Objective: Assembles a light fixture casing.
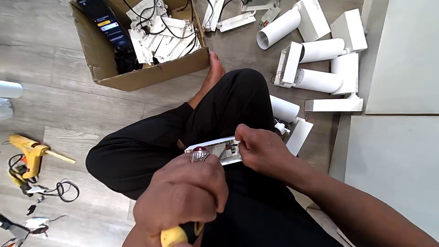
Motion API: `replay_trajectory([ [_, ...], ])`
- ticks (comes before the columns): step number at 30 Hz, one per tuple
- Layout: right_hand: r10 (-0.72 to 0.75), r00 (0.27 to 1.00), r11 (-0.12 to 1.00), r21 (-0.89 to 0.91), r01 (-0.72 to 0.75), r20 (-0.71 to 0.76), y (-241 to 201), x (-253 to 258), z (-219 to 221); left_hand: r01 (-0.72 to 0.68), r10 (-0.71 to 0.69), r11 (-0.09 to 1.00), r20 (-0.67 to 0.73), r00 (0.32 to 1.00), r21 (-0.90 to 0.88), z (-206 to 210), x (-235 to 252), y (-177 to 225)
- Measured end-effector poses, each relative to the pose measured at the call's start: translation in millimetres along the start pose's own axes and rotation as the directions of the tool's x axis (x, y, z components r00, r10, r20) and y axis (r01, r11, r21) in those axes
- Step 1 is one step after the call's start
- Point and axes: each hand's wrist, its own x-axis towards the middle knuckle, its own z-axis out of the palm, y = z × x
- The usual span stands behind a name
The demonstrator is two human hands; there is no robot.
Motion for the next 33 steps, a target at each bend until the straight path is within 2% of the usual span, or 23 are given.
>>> replay_trajectory([
  [5, -0.038, 0.994, 0.999, -0.020, 0.036, -0.100, 5, -5, 12, -0.015, 0.012, 0.998, 0.055, 0.998, 0.062, 0, -12, 5],
  [14, -0.152, 0.967, 0.982, -0.145, 0.124, -0.205, 1, -6, 26, -0.010, 0.001, 0.990, 0.069, 0.998, 0.142, 4, -21, 11],
  [26, -0.198, 0.970, 0.971, -0.164, 0.175, -0.142, -1, -3, 27, 0.013, -0.022, 0.987, 0.049, 0.999, 0.162, 1, -23, 11],
  [30, -0.201, 0.978, 0.974, -0.115, 0.194, -0.056, 0, -5, 22, 0.030, -0.035, 0.989, 0.035, 0.999, 0.143, -1, -24, 11],
  [33, -0.200, 0.978, 0.977, -0.091, 0.194, -0.058, 1, -1, 21, 0.038, -0.044, 0.990, 0.039, 0.998, 0.139, -1, -21, 11],
])
